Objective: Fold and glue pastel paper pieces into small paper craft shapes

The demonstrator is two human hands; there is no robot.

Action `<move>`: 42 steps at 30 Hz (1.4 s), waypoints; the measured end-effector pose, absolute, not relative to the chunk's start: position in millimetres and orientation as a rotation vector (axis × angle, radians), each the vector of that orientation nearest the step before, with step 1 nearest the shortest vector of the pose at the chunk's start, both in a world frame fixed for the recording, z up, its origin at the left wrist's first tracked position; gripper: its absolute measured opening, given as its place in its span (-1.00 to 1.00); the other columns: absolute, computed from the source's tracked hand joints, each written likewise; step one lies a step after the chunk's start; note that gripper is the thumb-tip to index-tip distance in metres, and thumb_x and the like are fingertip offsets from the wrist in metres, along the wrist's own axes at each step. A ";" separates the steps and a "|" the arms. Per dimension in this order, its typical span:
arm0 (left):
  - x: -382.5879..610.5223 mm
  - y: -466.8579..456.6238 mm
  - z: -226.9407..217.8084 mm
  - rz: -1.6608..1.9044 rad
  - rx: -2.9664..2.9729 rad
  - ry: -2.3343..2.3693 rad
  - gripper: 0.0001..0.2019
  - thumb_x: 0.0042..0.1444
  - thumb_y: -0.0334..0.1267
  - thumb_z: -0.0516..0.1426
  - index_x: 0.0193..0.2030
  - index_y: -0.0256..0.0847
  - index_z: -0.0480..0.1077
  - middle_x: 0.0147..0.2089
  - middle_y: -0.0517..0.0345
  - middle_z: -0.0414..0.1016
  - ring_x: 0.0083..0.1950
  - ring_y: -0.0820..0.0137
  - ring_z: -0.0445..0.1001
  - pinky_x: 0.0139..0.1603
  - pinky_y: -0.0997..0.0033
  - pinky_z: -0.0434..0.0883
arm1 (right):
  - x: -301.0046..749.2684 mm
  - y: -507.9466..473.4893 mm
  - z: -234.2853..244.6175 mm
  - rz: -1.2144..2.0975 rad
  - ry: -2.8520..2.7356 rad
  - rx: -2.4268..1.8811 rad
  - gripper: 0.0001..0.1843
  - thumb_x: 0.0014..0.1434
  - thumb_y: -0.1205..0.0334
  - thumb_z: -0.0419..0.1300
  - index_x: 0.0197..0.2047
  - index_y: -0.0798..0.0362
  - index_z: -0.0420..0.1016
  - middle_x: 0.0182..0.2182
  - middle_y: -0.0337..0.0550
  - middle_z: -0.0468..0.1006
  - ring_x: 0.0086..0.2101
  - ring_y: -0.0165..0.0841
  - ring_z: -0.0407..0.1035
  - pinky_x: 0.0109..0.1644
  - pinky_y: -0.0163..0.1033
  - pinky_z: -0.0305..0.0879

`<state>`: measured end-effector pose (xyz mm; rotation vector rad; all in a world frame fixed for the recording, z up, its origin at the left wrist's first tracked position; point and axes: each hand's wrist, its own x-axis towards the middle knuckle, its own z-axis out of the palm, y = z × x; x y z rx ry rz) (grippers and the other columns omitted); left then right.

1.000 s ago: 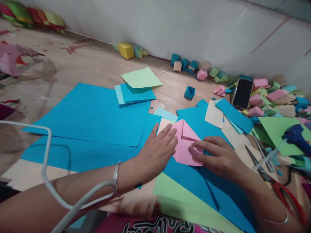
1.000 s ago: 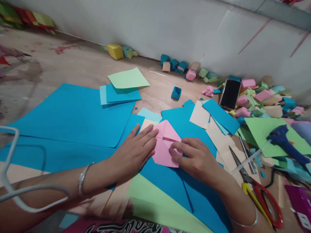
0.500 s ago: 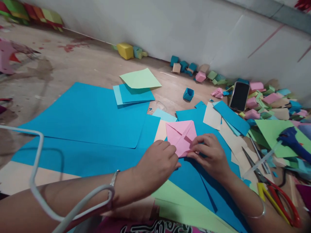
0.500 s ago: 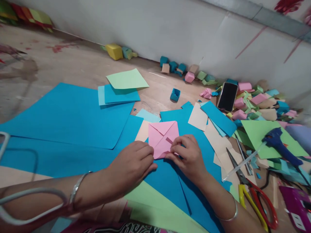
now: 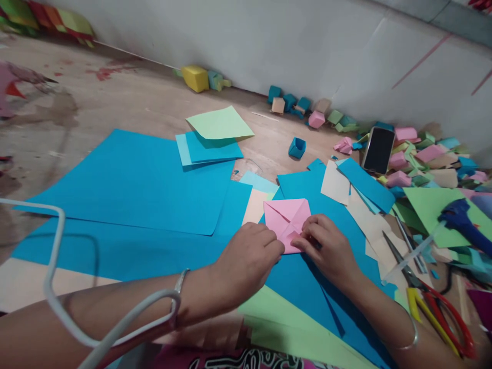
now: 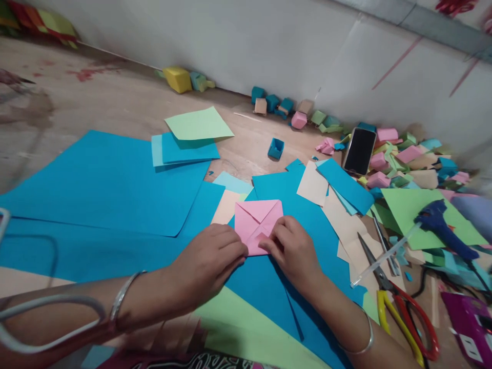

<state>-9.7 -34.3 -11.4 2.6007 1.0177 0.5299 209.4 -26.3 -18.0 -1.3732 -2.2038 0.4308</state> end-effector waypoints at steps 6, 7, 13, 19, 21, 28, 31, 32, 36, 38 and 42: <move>-9.4 -35.8 -12.5 0.491 2.655 1.012 -0.83 0.27 -0.35 0.04 -0.32 -0.24 0.41 -0.34 0.11 0.42 -0.26 0.31 0.28 -0.27 0.29 0.17 | 209.5 -24.7 -26.0 0.280 -2.270 -1.448 -0.64 0.26 0.03 0.16 -0.47 0.03 0.22 -0.44 -0.19 0.30 -0.41 -0.36 0.23 -0.38 -0.26 0.12; -9.3 -35.4 -12.3 0.494 2.670 1.009 -0.83 0.28 -0.35 0.03 -0.32 -0.24 0.41 -0.34 0.11 0.42 -0.28 0.31 0.27 -0.28 0.29 0.17 | 209.1 -24.4 -26.1 0.261 -2.278 -1.451 -0.64 0.26 0.02 0.15 -0.47 0.03 0.22 -0.44 -0.19 0.30 -0.41 -0.36 0.24 -0.38 -0.26 0.12; -8.8 -33.2 -11.2 0.459 2.658 1.077 -0.82 0.27 -0.35 0.03 -0.35 -0.24 0.38 -0.37 0.11 0.38 -0.31 0.32 0.24 -0.29 0.30 0.17 | 205.3 -23.6 -23.3 0.156 -2.320 -1.486 -0.67 0.31 0.11 0.09 -0.46 0.04 0.23 -0.42 -0.15 0.32 -0.41 -0.34 0.24 -0.38 -0.25 0.12; -8.0 -34.0 -12.1 0.432 2.684 1.093 -0.81 0.27 -0.36 0.02 -0.37 -0.24 0.35 -0.35 0.09 0.36 -0.30 0.31 0.22 -0.29 0.28 0.17 | 202.8 -23.1 -23.0 0.075 -2.330 -1.532 -0.68 0.31 0.11 0.08 -0.46 0.03 0.24 -0.42 -0.15 0.34 -0.42 -0.35 0.25 -0.42 -0.26 0.09; -7.5 -33.2 -12.2 0.421 2.695 1.095 -0.81 0.28 -0.35 0.03 -0.37 -0.24 0.35 -0.34 0.08 0.36 -0.29 0.31 0.22 -0.30 0.29 0.16 | 202.4 -22.6 -22.5 0.046 -2.342 -1.537 -0.68 0.31 0.11 0.07 -0.46 0.03 0.24 -0.41 -0.14 0.35 -0.42 -0.35 0.25 -0.43 -0.27 0.08; -6.9 -31.8 -11.2 0.389 2.697 1.042 -0.85 0.29 -0.35 0.02 -0.28 -0.24 0.38 -0.30 0.09 0.36 -0.29 0.31 0.23 -0.31 0.29 0.17 | 201.8 -21.7 -22.3 0.057 -2.328 -1.557 -0.71 0.25 0.11 0.16 -0.45 0.03 0.23 -0.40 -0.16 0.34 -0.43 -0.35 0.27 -0.45 -0.28 0.09; -7.4 -32.5 -14.6 0.414 2.694 1.019 -0.86 0.29 -0.33 0.03 -0.24 -0.25 0.41 -0.29 0.07 0.38 -0.26 0.29 0.25 -0.29 0.28 0.17 | 201.8 -21.9 -22.6 0.086 -2.305 -1.583 -0.73 0.23 0.12 0.20 -0.42 0.03 0.23 -0.39 -0.18 0.34 -0.42 -0.35 0.29 -0.45 -0.29 0.10; -7.6 -32.5 -16.0 0.427 2.704 1.004 -0.85 0.29 -0.33 0.03 -0.23 -0.25 0.41 -0.30 0.07 0.38 -0.26 0.29 0.25 -0.29 0.27 0.17 | 201.8 -21.9 -22.7 0.094 -2.298 -1.593 -0.73 0.21 0.12 0.21 -0.41 0.02 0.23 -0.39 -0.19 0.34 -0.42 -0.35 0.29 -0.45 -0.29 0.10; -7.9 -32.2 -19.7 0.477 2.751 0.935 -0.83 0.30 -0.36 0.01 -0.21 -0.26 0.42 -0.33 0.07 0.39 -0.27 0.29 0.25 -0.30 0.27 0.14 | 202.1 -21.7 -23.4 0.120 -2.288 -1.626 -0.69 0.17 0.09 0.26 -0.40 0.01 0.20 -0.40 -0.21 0.33 -0.42 -0.35 0.28 -0.46 -0.30 0.10; -7.9 -31.9 -19.3 0.479 2.761 0.933 -0.82 0.30 -0.37 -0.01 -0.21 -0.26 0.42 -0.32 0.06 0.39 -0.27 0.29 0.25 -0.31 0.27 0.15 | 202.0 -21.7 -23.6 0.116 -2.293 -1.633 -0.68 0.17 0.07 0.26 -0.41 0.01 0.20 -0.40 -0.21 0.33 -0.42 -0.35 0.28 -0.46 -0.29 0.09; -7.8 -31.1 -15.8 0.451 2.759 0.950 -0.81 0.30 -0.37 -0.01 -0.24 -0.27 0.42 -0.31 0.05 0.38 -0.25 0.29 0.26 -0.28 0.27 0.20 | 201.5 -22.2 -22.7 0.110 -2.314 -1.614 -0.71 0.20 0.10 0.24 -0.41 0.02 0.23 -0.39 -0.19 0.34 -0.41 -0.34 0.29 -0.45 -0.28 0.10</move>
